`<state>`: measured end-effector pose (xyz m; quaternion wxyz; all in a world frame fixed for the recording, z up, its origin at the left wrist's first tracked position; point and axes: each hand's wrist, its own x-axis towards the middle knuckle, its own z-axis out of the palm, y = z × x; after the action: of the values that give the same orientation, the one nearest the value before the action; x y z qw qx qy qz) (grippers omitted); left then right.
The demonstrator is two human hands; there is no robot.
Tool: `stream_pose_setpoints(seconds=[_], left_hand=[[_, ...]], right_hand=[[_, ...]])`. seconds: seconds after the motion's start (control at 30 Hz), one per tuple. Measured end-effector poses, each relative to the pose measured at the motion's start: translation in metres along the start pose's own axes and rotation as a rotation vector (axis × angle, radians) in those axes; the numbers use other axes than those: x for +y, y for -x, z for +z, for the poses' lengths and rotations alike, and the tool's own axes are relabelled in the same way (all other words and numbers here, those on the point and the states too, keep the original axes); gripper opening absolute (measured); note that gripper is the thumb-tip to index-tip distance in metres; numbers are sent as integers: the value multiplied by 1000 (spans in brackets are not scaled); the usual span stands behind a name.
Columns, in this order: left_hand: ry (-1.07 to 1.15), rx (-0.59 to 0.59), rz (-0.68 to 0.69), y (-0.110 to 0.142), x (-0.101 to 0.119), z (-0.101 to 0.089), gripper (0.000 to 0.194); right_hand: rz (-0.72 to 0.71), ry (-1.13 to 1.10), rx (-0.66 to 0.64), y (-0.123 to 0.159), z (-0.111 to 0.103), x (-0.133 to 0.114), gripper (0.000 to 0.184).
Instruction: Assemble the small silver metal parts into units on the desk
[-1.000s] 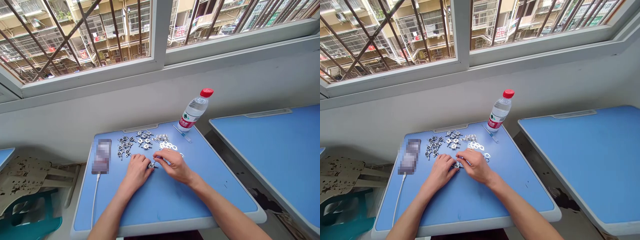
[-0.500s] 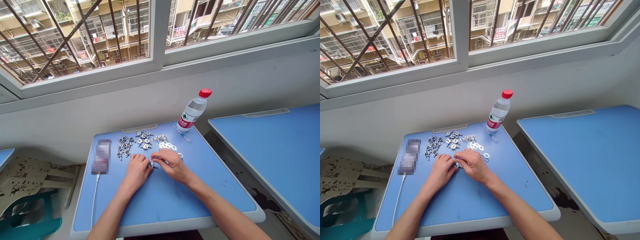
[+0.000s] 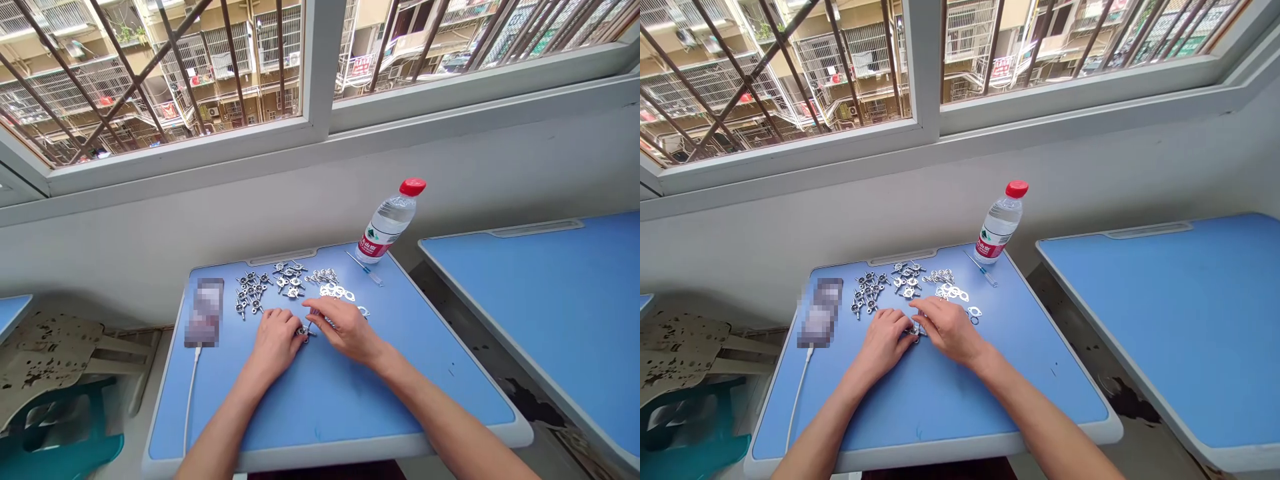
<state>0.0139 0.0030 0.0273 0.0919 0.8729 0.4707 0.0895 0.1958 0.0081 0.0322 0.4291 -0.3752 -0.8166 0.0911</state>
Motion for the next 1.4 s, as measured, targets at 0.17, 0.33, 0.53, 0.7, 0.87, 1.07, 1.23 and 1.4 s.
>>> stream_pose_setpoints(seconds=[0.17, 0.33, 0.53, 0.7, 0.87, 1.07, 1.23, 1.4], left_hand=[[8, 5, -16, 0, -1, 1, 7], [17, 5, -8, -1, -1, 1, 7], [5, -9, -17, -1, -1, 2, 10], [18, -5, -15, -1, -2, 0, 10], [8, -9, -21, -1, -2, 0, 8], [-29, -20, -15, -1, -2, 2, 7], [-36, -19, -5, -1, -1, 2, 6], [-32, -22, -4, -2, -1, 1, 10]], right_hand=[[5, -139, -108, -3, -13, 2, 31], [76, -122, -18, -4, -12, 4, 18], [114, -6, 46, -3, -4, 0, 25], [106, 9, 68, -2, 0, -2, 18], [73, -69, 99, 1, 2, -1, 16], [-27, -139, -49, -2, -2, -6, 31], [-8, -177, -2, -2, -3, -2, 25], [62, -96, 67, -3, -2, -4, 18]])
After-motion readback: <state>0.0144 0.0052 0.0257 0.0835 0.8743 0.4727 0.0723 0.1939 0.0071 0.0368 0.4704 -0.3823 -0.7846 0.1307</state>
